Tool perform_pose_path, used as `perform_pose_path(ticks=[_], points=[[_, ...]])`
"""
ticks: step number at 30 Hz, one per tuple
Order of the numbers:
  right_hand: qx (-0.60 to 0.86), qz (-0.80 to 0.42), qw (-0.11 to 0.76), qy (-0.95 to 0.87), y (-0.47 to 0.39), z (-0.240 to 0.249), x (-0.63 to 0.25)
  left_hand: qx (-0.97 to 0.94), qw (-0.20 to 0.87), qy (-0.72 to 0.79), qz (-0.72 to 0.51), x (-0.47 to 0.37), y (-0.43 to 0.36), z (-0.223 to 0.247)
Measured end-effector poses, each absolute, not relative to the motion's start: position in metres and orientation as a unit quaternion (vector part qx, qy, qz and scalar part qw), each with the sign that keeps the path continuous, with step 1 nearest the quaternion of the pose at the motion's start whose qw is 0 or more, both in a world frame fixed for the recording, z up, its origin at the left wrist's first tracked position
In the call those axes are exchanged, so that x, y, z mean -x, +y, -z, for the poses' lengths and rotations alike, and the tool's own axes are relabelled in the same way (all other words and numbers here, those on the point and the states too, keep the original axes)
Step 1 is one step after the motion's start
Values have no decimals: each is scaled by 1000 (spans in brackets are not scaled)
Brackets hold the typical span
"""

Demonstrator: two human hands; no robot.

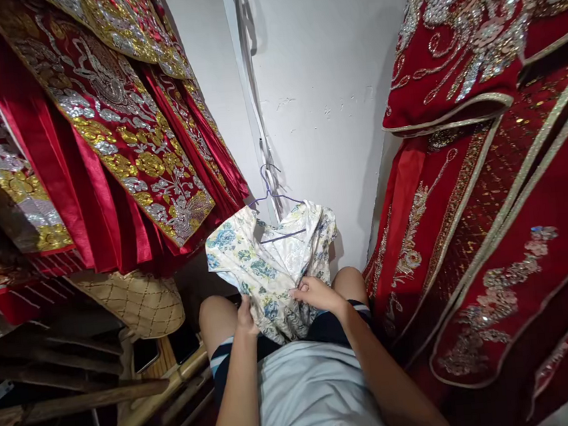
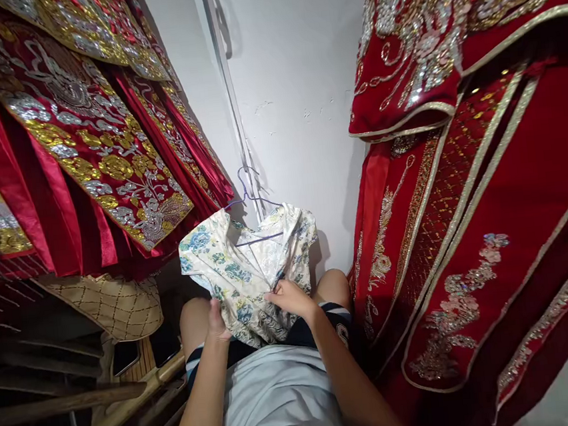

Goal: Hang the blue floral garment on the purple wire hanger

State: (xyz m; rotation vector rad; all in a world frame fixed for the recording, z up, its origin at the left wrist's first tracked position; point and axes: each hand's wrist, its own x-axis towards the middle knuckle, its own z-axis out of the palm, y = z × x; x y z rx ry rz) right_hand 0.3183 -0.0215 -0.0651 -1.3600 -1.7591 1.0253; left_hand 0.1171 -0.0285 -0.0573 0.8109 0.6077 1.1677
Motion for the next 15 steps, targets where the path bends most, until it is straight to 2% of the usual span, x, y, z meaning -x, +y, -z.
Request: perform_pose_path(ticks=[10, 15], points=[[513, -363, 396, -669, -25, 64, -319, -304, 628, 406, -590, -135, -31, 71], [487, -341, 429, -680, -27, 71, -315, -303, 442, 532, -656, -130, -24, 83]])
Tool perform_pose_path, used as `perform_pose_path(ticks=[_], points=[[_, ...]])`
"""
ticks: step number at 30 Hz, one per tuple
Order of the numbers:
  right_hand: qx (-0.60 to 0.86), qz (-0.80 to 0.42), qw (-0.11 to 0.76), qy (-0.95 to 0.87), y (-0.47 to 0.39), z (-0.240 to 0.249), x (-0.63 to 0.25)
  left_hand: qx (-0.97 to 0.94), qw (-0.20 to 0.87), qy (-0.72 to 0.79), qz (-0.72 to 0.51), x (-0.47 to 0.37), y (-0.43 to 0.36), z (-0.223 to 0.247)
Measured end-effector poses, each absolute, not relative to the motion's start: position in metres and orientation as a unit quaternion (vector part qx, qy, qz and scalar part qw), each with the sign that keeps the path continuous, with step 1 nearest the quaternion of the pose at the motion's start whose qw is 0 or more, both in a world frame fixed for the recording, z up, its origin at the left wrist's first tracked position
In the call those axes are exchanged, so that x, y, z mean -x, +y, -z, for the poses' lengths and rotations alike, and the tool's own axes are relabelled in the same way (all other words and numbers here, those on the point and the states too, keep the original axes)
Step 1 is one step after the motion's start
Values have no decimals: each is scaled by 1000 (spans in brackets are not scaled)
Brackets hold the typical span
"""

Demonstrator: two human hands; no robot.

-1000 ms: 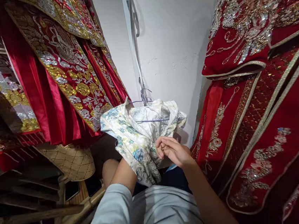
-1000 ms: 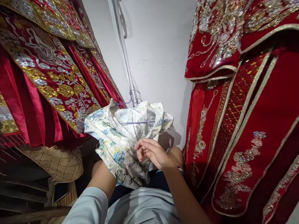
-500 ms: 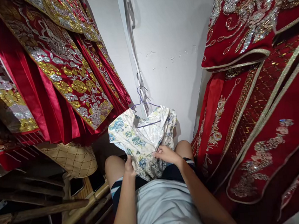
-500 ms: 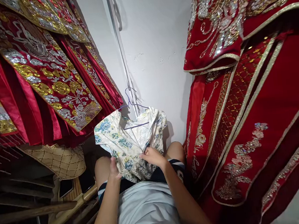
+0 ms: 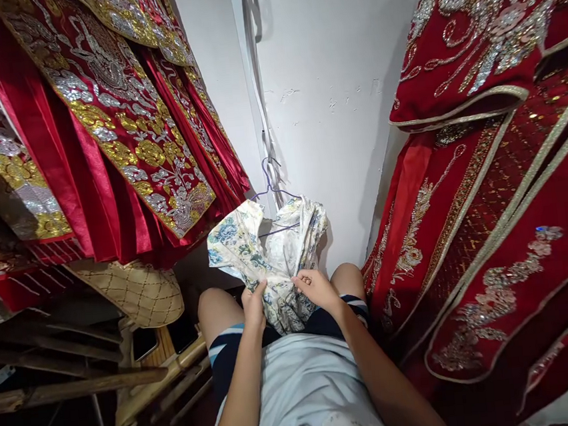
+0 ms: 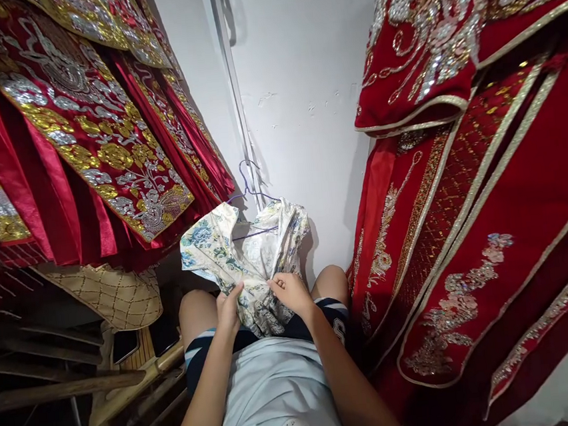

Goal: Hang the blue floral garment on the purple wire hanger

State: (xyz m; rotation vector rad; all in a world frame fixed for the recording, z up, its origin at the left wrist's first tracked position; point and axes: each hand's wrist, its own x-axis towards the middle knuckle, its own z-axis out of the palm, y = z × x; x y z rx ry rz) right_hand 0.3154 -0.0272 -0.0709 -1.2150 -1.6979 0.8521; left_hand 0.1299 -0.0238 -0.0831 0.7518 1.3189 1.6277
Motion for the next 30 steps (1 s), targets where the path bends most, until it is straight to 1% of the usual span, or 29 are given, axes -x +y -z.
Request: perform_pose_path(ticks=[2, 3, 5, 6, 7, 9, 12, 14, 16, 19, 23, 27, 30], points=[[490, -325, 429, -686, -27, 74, -312, -301, 360, 554, -688, -129, -25, 87], [490, -321, 429, -687, -26, 75, -311, -320, 295, 564, -702, -129, -26, 89], [487, -314, 432, -691, -26, 75, -307, -400, 144, 568, -705, -133, -32, 92], [485, -305, 430, -698, -26, 73, -305, -453, 89, 557, -691, -137, -34, 94], [481, -291, 422, -711, -26, 70, -303, -505, 65, 540, -670, -141, -37, 96], [466, -245, 386, -757, -27, 61, -299, -589, 111, 497, -627, -151, -41, 100], [426, -143, 297, -843, -23, 36, -297, -643, 211, 465, -571, -160, -42, 103], [406, -72, 243, -878, -11, 13, -299, -652, 222, 480, -544, -162, -40, 102], [403, -21, 207, -891, 11, -15, -302, -675, 211, 510, -490, -161, -39, 99], [418, 2, 204, -885, 51, -62, -309, -718, 202, 542, -388, -158, -38, 93], [427, 82, 208, -876, 92, -111, -313, -751, 192, 540, -328, -158, -40, 88], [431, 108, 237, -864, 97, -131, -311, -775, 186, 528, -292, -157, -37, 86], [453, 85, 284, -841, 89, -132, -308, -788, 189, 511, -286, -151, -23, 72]])
